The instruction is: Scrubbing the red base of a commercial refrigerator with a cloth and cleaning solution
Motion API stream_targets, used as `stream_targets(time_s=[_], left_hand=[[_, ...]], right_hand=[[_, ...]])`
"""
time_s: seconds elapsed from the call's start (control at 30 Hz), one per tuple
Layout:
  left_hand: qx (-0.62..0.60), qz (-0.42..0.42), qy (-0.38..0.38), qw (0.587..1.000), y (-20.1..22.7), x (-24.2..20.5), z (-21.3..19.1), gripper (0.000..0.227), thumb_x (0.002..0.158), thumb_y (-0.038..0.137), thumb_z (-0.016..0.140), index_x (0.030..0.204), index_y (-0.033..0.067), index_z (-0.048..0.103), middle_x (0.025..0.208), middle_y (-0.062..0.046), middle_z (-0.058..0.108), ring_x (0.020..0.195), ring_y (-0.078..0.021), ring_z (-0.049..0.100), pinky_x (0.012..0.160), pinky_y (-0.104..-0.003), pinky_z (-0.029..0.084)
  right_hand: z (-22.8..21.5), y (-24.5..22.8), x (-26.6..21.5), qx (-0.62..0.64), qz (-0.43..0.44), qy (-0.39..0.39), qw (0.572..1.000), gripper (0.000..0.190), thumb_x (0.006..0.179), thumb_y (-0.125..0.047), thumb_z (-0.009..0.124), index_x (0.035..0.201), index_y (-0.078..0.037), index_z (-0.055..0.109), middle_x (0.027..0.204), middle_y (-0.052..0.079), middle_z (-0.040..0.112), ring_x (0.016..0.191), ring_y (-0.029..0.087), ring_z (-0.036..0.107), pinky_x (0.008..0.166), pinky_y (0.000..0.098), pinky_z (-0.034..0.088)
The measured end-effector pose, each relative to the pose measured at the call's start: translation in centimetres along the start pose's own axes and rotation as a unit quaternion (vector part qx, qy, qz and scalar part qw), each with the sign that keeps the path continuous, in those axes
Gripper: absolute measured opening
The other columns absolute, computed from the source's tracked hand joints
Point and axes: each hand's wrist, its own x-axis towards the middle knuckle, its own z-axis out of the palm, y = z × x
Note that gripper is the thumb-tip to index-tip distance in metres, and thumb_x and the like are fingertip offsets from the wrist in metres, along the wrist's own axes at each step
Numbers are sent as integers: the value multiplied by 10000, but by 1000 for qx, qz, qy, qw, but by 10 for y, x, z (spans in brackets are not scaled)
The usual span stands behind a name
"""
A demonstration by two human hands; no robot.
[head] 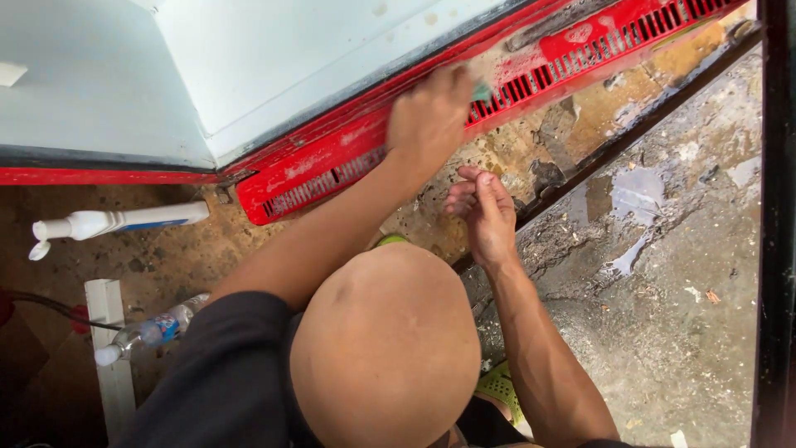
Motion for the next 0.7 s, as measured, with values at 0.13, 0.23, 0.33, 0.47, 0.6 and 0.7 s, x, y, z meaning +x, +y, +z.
stream_targets(time_s=[0.13, 0.23, 0.33, 0.47, 0.6, 0.7], left_hand=[[-29, -51, -63, 996, -69, -96, -4, 553, 860, 124, 601, 1389, 240, 492, 1059, -78, 665, 604, -297, 699, 340, -455, 484], [23, -127, -149, 980, -94, -129, -5, 266, 960, 251, 515, 1201, 155, 575, 994, -154, 656, 614, -405, 690, 381, -554, 495], [16, -159, -133, 978, -72, -99, 10, 273, 969, 292, 587, 1211, 169, 613, 895, -100, 651, 595, -325, 699, 376, -498, 524], [-47, -53, 18, 997, -9, -20, 22, 221, 850, 133, 668, 1062, 196, 676, 905, -49, 675, 627, -201, 651, 341, -409, 488], [31, -38, 37, 998, 50, 56, 20, 104, 979, 136, 637, 961, 85, 726, 714, -48, 631, 392, -68, 374, 312, -272, 273], [23, -51, 178, 982, 27, 21, 16, 225, 800, 153, 735, 955, 178, 574, 840, 0, 550, 573, -172, 611, 414, -332, 472]], right_hand=[[-4, -4, 2, -19, -10, 16, 1000, 338, 1067, -335, 518, 1174, -49, 664, 926, 76, 693, 801, 177, 652, 700, 335, 589], [-7, -7, 4, 7, -22, 22, 999, 338, 1066, -334, 527, 1169, -44, 666, 916, 84, 696, 789, 191, 652, 708, 339, 582], [-7, -2, 4, 43, -11, 5, 999, 305, 1077, -297, 516, 1156, -44, 667, 918, 86, 697, 782, 180, 647, 711, 325, 571], [-4, 2, 2, 16, 3, 17, 1000, 354, 1056, -357, 530, 1170, -48, 659, 916, 81, 692, 796, 182, 642, 713, 334, 566], [3, 10, 4, 38, -3, 56, 998, 361, 1008, -367, 611, 1158, -39, 634, 861, 108, 696, 745, 183, 669, 646, 302, 583], [8, 5, 4, 26, -10, 48, 998, 458, 996, -378, 610, 1194, 34, 633, 807, 102, 685, 675, 169, 673, 629, 246, 584]])
